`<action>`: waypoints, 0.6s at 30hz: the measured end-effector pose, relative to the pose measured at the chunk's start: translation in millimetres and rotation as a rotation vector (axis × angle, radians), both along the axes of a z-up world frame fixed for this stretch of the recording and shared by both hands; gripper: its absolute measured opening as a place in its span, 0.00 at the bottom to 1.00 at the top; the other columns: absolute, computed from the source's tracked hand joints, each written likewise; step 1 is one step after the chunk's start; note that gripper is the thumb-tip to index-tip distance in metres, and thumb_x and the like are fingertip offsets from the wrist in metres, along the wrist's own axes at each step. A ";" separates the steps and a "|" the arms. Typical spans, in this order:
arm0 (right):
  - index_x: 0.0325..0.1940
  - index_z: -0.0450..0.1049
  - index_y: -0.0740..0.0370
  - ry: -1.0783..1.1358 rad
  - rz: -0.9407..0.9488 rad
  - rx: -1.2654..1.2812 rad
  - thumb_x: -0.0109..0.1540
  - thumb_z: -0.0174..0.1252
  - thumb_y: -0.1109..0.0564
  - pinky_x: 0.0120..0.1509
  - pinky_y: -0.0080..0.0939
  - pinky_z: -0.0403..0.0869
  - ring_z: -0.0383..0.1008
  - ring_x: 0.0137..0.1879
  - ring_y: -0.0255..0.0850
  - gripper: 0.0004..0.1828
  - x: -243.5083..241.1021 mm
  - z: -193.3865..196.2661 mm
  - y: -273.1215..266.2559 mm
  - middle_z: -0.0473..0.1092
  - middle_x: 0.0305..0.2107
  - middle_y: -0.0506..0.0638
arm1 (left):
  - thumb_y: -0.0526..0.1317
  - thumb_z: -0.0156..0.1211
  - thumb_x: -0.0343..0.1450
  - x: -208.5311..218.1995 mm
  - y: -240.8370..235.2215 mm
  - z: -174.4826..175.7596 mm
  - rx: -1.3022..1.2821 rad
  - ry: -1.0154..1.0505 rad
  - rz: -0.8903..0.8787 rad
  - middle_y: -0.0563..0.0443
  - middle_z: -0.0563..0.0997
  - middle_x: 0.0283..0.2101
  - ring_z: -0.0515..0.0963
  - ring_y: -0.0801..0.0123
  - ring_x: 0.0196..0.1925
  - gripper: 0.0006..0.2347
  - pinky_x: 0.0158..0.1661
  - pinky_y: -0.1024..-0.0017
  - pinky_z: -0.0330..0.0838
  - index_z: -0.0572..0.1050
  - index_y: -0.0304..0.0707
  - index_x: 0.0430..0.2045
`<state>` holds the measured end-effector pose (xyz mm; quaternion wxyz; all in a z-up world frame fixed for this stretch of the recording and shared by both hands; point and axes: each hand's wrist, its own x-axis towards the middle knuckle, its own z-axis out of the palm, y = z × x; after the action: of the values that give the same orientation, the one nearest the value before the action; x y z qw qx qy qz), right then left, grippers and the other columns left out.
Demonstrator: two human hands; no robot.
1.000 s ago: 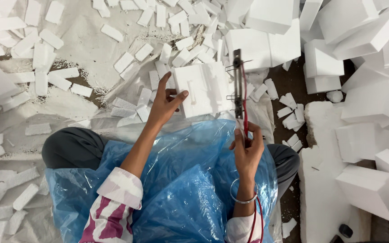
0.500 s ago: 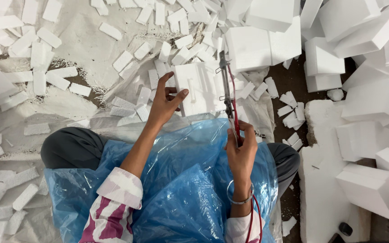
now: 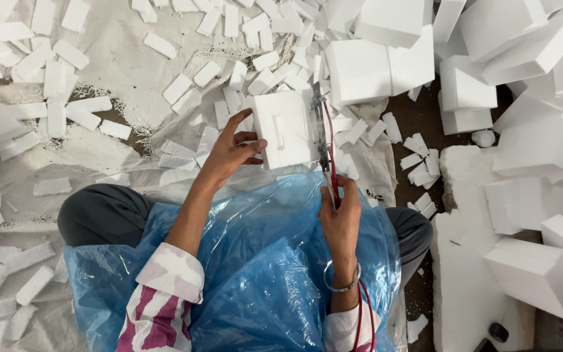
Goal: The person uses a hot wire cutter to slice channels and shapes into white foam blocks by hand.
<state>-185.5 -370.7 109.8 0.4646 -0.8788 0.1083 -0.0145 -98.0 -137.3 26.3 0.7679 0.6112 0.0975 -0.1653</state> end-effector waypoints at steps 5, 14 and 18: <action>0.50 0.68 0.68 0.000 0.033 0.005 0.66 0.58 0.59 0.22 0.34 0.66 0.68 0.21 0.32 0.12 0.7 -1.5 2.9 0.68 0.21 0.48 | 0.47 0.72 0.64 0.1 -3.1 -0.1 -0.006 0.019 0.030 0.32 0.78 0.54 0.84 0.55 0.52 0.42 0.41 0.62 0.86 0.53 0.41 0.72; 0.51 0.68 0.67 0.050 0.054 0.002 0.66 0.59 0.58 0.23 0.36 0.67 0.69 0.20 0.33 0.13 -2.4 -1.5 9.2 0.69 0.20 0.52 | 0.47 0.72 0.64 0.8 -9.2 -5.7 -0.052 0.001 0.045 0.32 0.77 0.55 0.83 0.54 0.53 0.42 0.43 0.60 0.86 0.52 0.42 0.72; 0.50 0.68 0.67 0.008 0.079 -0.009 0.66 0.59 0.58 0.23 0.36 0.69 0.71 0.21 0.32 0.12 -3.9 -1.1 12.8 0.70 0.24 0.51 | 0.46 0.72 0.64 1.1 -12.0 -10.7 -0.113 -0.016 0.051 0.32 0.76 0.54 0.82 0.53 0.53 0.42 0.44 0.59 0.86 0.51 0.43 0.72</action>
<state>-189.4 -357.9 108.7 0.4603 -0.8846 0.0751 0.0069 -96.9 -149.3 15.7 0.8058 0.5656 0.0972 -0.1461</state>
